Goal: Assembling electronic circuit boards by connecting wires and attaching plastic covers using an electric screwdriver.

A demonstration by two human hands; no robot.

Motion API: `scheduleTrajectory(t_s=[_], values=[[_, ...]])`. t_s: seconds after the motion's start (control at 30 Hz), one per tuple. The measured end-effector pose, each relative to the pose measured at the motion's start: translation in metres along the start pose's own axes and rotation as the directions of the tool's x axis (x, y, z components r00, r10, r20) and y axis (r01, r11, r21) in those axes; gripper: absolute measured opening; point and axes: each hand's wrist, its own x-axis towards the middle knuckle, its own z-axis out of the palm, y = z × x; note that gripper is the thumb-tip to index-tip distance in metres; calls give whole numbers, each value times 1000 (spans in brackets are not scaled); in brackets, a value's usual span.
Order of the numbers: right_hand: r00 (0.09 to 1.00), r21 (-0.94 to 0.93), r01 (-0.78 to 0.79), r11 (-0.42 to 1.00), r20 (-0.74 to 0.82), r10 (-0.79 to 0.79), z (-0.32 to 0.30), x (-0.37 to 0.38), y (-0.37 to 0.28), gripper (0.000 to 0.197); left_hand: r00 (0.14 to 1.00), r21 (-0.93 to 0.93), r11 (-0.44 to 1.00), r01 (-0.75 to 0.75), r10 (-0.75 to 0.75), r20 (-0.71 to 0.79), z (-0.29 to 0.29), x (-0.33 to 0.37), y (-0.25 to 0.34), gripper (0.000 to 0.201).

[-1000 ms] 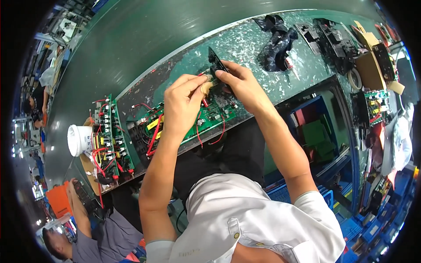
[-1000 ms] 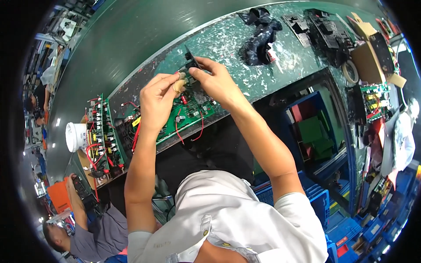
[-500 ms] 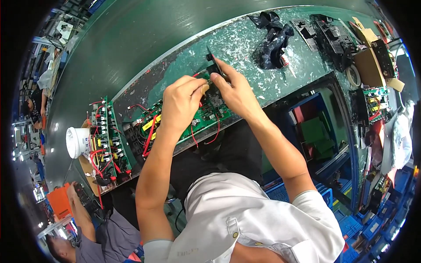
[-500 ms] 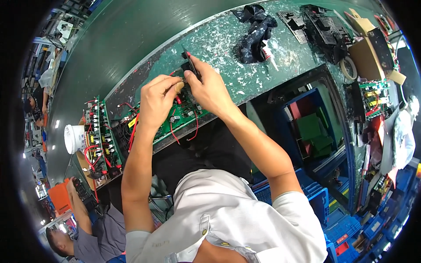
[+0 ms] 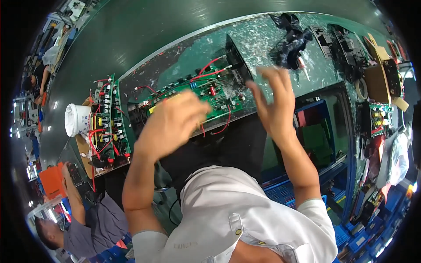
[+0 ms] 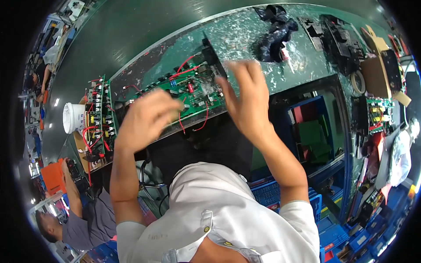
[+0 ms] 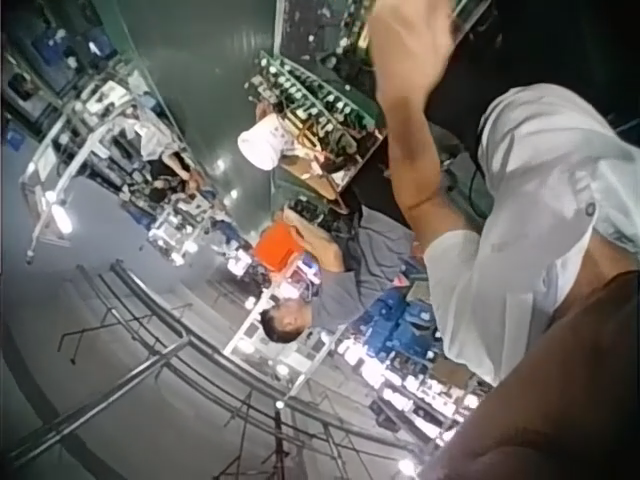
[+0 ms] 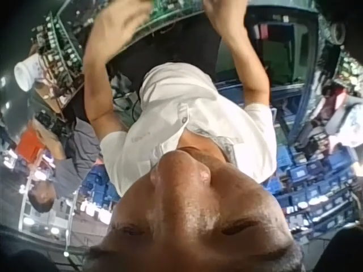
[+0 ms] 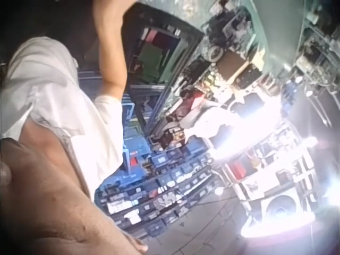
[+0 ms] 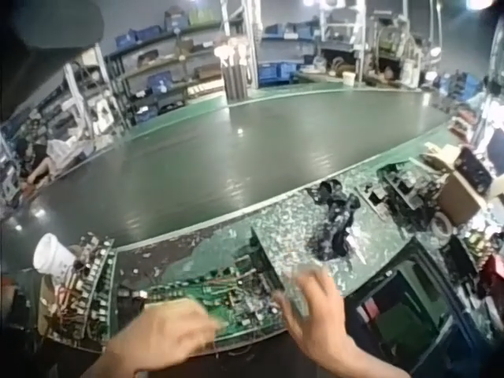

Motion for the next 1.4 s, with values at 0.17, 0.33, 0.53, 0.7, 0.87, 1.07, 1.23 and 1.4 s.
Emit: scheduleTrajectory(t_s=[0.17,0.33,0.53,0.7,0.87,1.07,1.23,1.4], values=[[739,69,125,990,659,-140,9,-73,-30,32,877,149,962,228,-270,397,45,-56,17,47],[770,-7,102,995,633,-74,10,-97,-23,27,964,28,995,91,-95,246,87,-54,7,16],[847,173,-66,983,531,-37,-3,-78,-7,15,982,-683,730,10,-137,-132,104,-56,7,31],[886,170,-114,979,462,23,-5,-23,-20,15,721,-605,794,64,-456,-521,121,-72,3,19],[902,254,-248,935,413,127,-17,-7,-18,12,720,-356,935,-7,-242,-650,92,-48,-6,24],[764,265,-293,918,643,58,-35,-11,-26,13,749,-349,937,-4,-229,-622,69,-37,15,24],[781,391,-366,844,623,51,-14,6,-27,6,850,-840,532,-110,-388,-357,57,7,-9,24],[840,582,-508,636,500,213,0,18,-7,13,979,-897,439,42,-199,-52,61,34,-3,55]])
